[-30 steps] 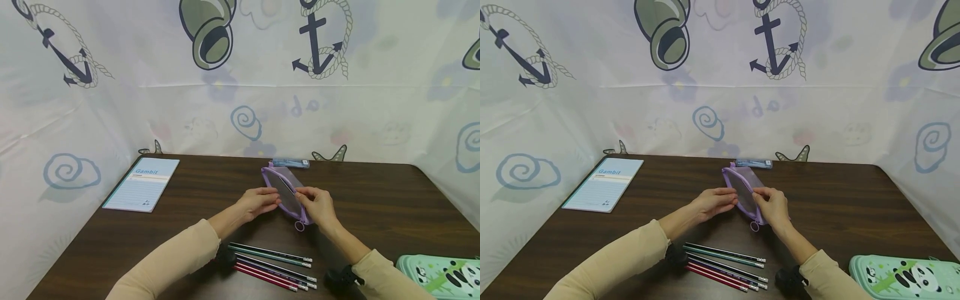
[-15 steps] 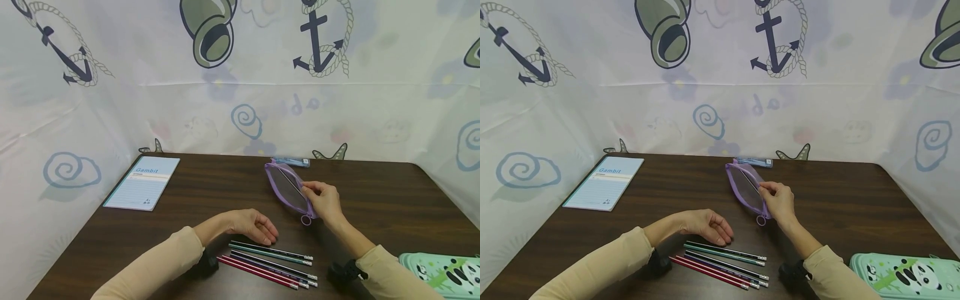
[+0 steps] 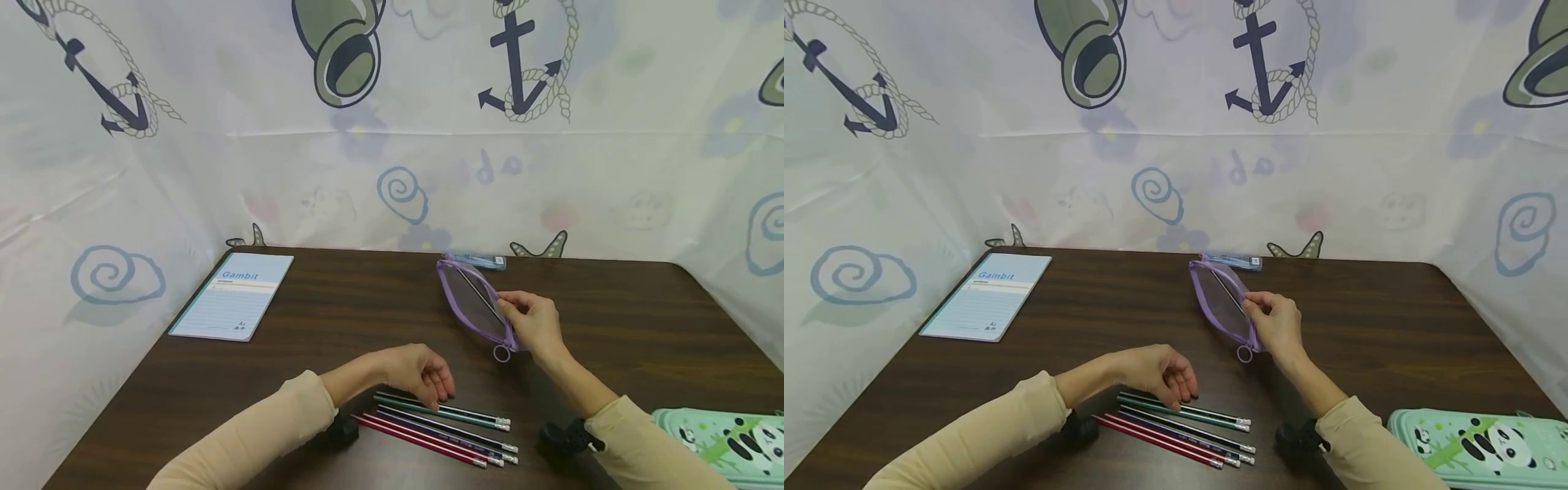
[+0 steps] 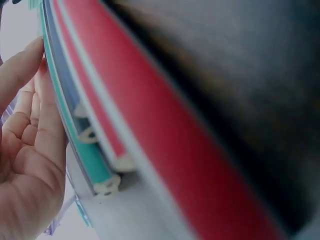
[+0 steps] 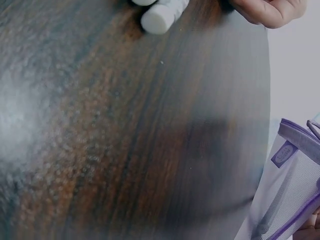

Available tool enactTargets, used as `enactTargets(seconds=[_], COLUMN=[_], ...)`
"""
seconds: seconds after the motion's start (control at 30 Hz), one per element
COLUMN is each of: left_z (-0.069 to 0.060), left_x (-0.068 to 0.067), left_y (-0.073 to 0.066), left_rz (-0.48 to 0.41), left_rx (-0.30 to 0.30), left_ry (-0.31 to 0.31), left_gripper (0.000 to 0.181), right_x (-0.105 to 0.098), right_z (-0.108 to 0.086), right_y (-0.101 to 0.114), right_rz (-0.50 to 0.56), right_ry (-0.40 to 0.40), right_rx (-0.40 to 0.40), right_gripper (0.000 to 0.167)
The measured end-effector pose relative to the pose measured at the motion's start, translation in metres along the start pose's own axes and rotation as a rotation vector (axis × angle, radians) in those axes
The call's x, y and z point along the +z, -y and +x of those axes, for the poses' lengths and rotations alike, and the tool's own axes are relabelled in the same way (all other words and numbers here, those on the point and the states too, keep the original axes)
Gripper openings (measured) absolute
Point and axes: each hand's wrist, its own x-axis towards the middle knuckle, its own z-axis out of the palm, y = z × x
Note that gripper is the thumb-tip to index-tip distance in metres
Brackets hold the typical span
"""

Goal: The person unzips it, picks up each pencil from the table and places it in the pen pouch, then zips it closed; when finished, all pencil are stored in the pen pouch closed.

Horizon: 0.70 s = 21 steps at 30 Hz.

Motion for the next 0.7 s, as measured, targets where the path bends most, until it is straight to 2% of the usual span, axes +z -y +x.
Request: enactTargets(seconds=[0.23,0.5,0.7], left_z=[0.001,0.002,0.001], left_x=[0.001,0.002,0.006], left_y=[-0.006,-0.012,-0.015], left_rz=[0.212,0.358,0.521], left_rx=[0.032,0.028,0.089], left_ry=[-0.028,0.022,0.022], left_gripper=[0.015,0.011,0.012], right_x=[-0.001,-0.003,-0.003], right_z=[0.001,0.000,0.000], right_y=[0.000,0.001,0.002], right_rz=[0.015,0.043,0.044], right_ry=[-0.001,-0.001,-0.002], right_rx=[0.021,0.034,0.036], right_gripper=[0.018,0.019,0.018])
